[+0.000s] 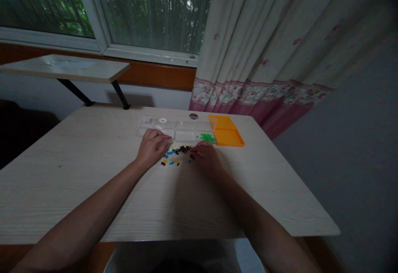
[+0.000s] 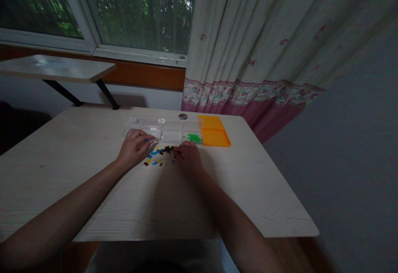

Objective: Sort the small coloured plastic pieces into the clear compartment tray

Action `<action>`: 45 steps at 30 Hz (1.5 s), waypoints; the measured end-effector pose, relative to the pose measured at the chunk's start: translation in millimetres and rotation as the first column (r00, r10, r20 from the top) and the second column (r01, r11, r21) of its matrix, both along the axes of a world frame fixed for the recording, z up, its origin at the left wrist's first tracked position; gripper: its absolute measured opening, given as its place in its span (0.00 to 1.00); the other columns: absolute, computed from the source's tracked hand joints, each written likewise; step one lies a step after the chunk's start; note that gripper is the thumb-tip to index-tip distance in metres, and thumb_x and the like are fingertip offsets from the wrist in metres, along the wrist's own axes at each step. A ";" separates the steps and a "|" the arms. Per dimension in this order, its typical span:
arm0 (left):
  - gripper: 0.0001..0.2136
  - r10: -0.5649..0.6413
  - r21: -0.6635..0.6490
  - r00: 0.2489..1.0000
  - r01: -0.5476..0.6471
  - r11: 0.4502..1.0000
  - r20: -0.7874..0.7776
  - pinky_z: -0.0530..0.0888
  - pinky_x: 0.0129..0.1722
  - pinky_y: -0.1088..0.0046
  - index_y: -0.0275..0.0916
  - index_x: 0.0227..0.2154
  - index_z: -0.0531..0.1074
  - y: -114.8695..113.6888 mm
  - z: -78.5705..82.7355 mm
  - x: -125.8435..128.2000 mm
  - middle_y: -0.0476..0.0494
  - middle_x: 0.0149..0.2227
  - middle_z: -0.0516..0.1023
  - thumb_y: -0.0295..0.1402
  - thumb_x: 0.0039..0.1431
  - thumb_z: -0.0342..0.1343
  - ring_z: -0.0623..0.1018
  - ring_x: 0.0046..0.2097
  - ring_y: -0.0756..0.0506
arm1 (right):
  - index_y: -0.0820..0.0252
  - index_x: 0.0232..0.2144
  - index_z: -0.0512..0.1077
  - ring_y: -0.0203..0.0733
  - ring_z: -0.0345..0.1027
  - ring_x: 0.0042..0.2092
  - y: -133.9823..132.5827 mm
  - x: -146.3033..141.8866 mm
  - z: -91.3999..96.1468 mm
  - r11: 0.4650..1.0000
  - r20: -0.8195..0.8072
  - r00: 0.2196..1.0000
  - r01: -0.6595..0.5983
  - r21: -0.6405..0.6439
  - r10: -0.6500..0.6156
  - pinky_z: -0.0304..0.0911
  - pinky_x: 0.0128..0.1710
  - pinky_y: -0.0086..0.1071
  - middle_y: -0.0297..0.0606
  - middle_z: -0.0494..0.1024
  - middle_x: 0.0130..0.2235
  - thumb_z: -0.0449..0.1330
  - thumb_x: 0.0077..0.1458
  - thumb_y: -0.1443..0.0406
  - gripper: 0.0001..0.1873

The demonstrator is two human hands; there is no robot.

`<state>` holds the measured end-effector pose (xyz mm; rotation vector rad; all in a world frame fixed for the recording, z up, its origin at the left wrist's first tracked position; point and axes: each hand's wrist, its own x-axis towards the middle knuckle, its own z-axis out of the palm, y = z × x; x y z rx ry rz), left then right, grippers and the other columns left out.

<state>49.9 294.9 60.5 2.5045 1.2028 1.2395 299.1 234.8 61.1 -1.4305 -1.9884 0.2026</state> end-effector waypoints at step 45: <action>0.09 -0.420 -0.031 0.888 0.421 0.906 -0.186 0.68 0.46 0.65 0.41 0.40 0.78 -17.6 3.1 16.2 0.43 0.38 0.75 0.37 0.65 0.54 0.71 0.44 0.44 | 0.54 0.32 0.80 0.38 0.69 0.36 0.6 -5.2 -6.1 0.974 -0.232 0.952 -0.219 -0.067 0.198 0.64 0.39 0.32 0.35 0.76 0.31 0.63 0.57 0.62 0.05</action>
